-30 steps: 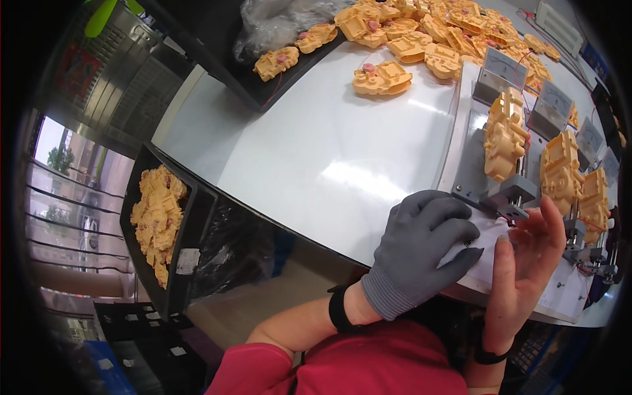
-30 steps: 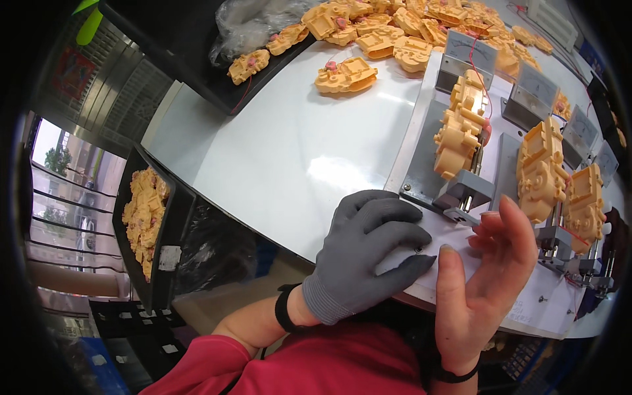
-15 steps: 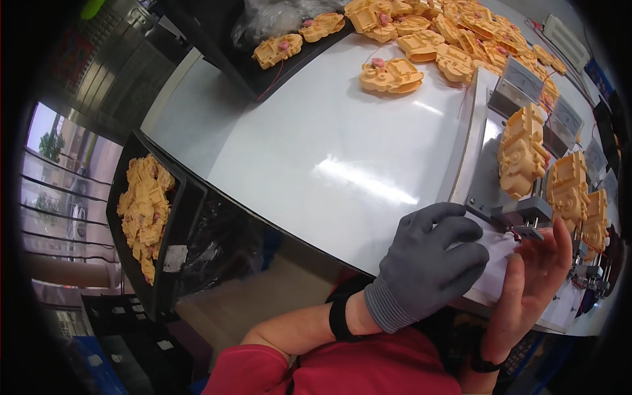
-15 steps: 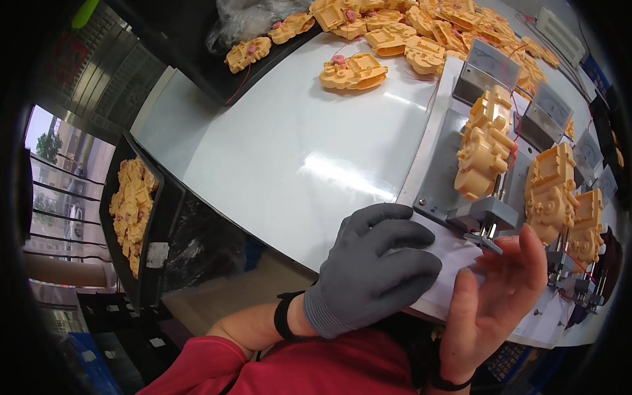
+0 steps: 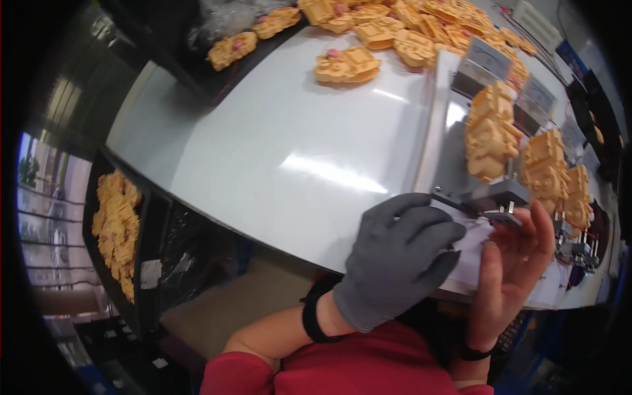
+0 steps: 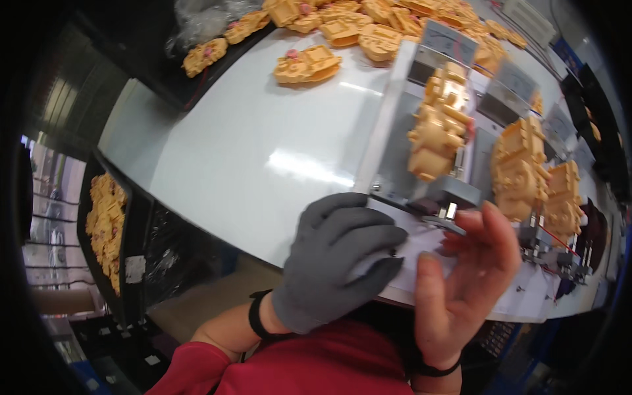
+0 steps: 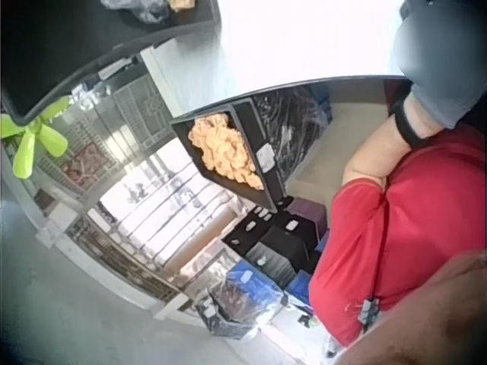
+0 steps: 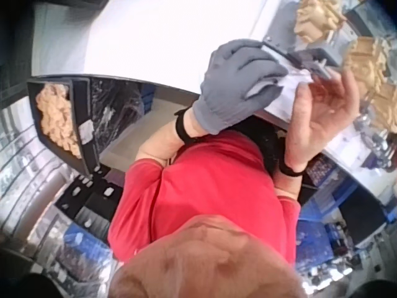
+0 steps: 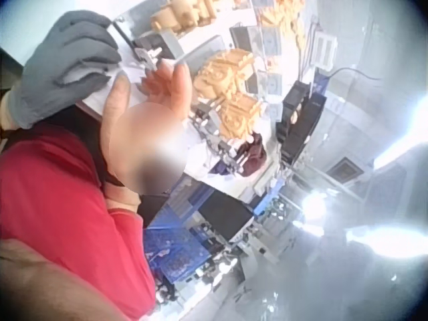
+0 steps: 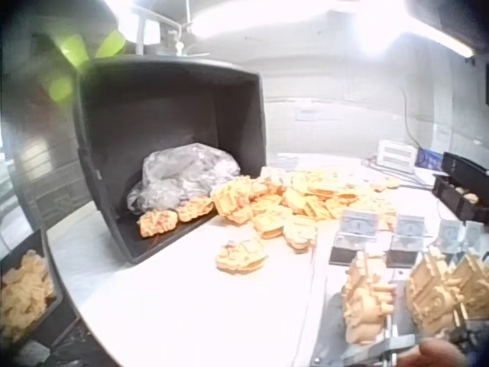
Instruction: The person places yellow plastic components onto a white testing board with metal fixtures and wires. They secure the components and adjust the setup, repeating the process for multiple units. The person wears a glove on their left hand while handling the parts.
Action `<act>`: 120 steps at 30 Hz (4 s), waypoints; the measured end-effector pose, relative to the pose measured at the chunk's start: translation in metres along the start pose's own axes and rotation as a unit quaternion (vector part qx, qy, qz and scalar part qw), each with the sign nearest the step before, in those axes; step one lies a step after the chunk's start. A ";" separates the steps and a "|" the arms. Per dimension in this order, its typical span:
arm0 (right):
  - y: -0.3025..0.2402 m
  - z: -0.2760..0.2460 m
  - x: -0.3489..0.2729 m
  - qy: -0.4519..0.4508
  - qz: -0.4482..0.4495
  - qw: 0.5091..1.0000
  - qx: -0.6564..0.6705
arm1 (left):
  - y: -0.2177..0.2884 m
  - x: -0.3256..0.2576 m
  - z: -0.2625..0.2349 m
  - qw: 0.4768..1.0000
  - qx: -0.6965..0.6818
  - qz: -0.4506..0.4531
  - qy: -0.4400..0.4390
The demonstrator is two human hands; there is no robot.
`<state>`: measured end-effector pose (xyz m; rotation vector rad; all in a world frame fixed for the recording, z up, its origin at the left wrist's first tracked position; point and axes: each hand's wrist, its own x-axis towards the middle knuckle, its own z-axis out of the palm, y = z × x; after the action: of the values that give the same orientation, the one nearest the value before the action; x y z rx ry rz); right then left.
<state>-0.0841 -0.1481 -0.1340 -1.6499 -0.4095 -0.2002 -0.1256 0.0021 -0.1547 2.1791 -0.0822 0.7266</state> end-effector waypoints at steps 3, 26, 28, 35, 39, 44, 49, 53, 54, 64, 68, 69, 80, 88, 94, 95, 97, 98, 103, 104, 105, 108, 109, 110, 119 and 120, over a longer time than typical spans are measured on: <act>0.004 -0.004 0.002 -0.043 -0.030 0.999 0.001 | 0.000 -0.001 0.000 1.000 0.012 -0.002 -0.004; -0.004 0.002 0.007 -0.063 -0.108 0.990 -0.063 | -0.001 -0.003 -0.012 0.997 0.042 0.017 -0.055; -0.004 0.002 0.007 -0.059 -0.110 0.991 -0.047 | 0.001 -0.001 -0.018 0.996 0.045 0.023 -0.078; -0.001 -0.001 0.010 -0.042 -0.151 0.987 -0.040 | -0.004 0.002 -0.019 0.994 0.039 0.025 -0.102; 0.004 0.004 0.014 -0.043 -0.192 0.980 -0.012 | -0.004 -0.001 -0.019 0.994 0.016 -0.070 -0.080; 0.005 0.001 0.012 -0.019 -0.193 0.981 -0.015 | -0.002 0.000 -0.013 0.993 -0.012 -0.074 -0.087; 0.007 0.003 0.011 -0.024 -0.191 0.981 -0.014 | 0.000 -0.001 -0.015 0.993 0.002 -0.067 -0.093; 0.006 0.004 0.011 -0.026 -0.190 0.981 -0.012 | 0.000 -0.001 -0.015 0.994 0.002 -0.067 -0.086; 0.006 0.004 0.012 -0.027 -0.190 0.981 -0.010 | 0.000 -0.001 -0.015 0.994 0.005 -0.065 -0.086; 0.007 0.002 0.012 -0.046 -0.184 0.982 -0.011 | -0.002 -0.002 -0.014 0.992 -0.022 -0.088 -0.089; 0.009 0.005 0.011 -0.006 -0.205 0.979 -0.007 | -0.015 -0.008 -0.014 0.989 -0.045 -0.112 -0.086; 0.007 0.004 0.011 -0.018 -0.198 0.980 0.005 | -0.025 -0.010 -0.016 0.986 -0.070 -0.123 -0.085; 0.009 0.007 0.009 -0.041 -0.176 0.984 -0.012 | -0.038 -0.011 -0.013 0.992 -0.034 -0.096 -0.077; 0.008 0.008 0.010 -0.033 -0.184 0.982 -0.023 | -0.026 -0.006 -0.013 0.991 -0.010 -0.090 -0.094; 0.005 0.007 0.013 -0.038 -0.175 0.984 -0.010 | -0.020 -0.003 -0.017 0.989 -0.013 -0.083 -0.123; 0.004 0.008 0.013 -0.038 -0.174 0.984 -0.008 | -0.019 -0.002 -0.018 0.988 -0.015 -0.078 -0.132; 0.004 0.006 0.014 -0.044 -0.173 0.984 -0.014 | -0.010 -0.002 -0.011 0.984 -0.062 -0.137 -0.095; 0.005 0.007 0.014 -0.040 -0.179 0.983 -0.015 | -0.014 -0.003 -0.011 0.986 -0.058 -0.129 -0.092; 0.002 0.006 0.015 -0.075 -0.155 0.985 -0.012 | -0.002 0.000 -0.012 0.993 -0.014 -0.089 -0.073; 0.001 0.007 0.016 -0.077 -0.157 0.985 -0.014 | -0.002 0.001 -0.012 0.994 0.003 -0.081 -0.069; 0.001 0.006 0.016 -0.074 -0.157 0.984 -0.023 | -0.002 0.002 -0.010 0.995 0.016 -0.070 -0.069; 0.000 0.006 0.015 -0.078 -0.152 0.985 -0.011 | -0.002 0.004 -0.016 0.995 0.040 -0.029 -0.086; 0.000 0.006 0.014 -0.076 -0.150 0.986 -0.004 | -0.001 0.005 -0.021 0.994 0.012 -0.052 -0.095; 0.000 0.006 0.014 -0.075 -0.154 0.985 -0.001 | 0.000 0.008 -0.026 0.992 -0.016 -0.075 -0.104; 0.000 0.001 0.018 -0.107 -0.170 0.979 0.028 | 0.015 0.123 -0.057 0.957 -0.133 -0.164 -0.197; -0.003 -0.003 0.019 -0.135 -0.153 0.978 0.037 | 0.016 0.137 -0.052 0.958 -0.099 -0.115 -0.243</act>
<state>-0.0676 -0.1480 -0.1242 -1.5389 -0.8695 -0.1858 -0.0406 0.0535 -0.0456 2.0817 -0.1447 0.0396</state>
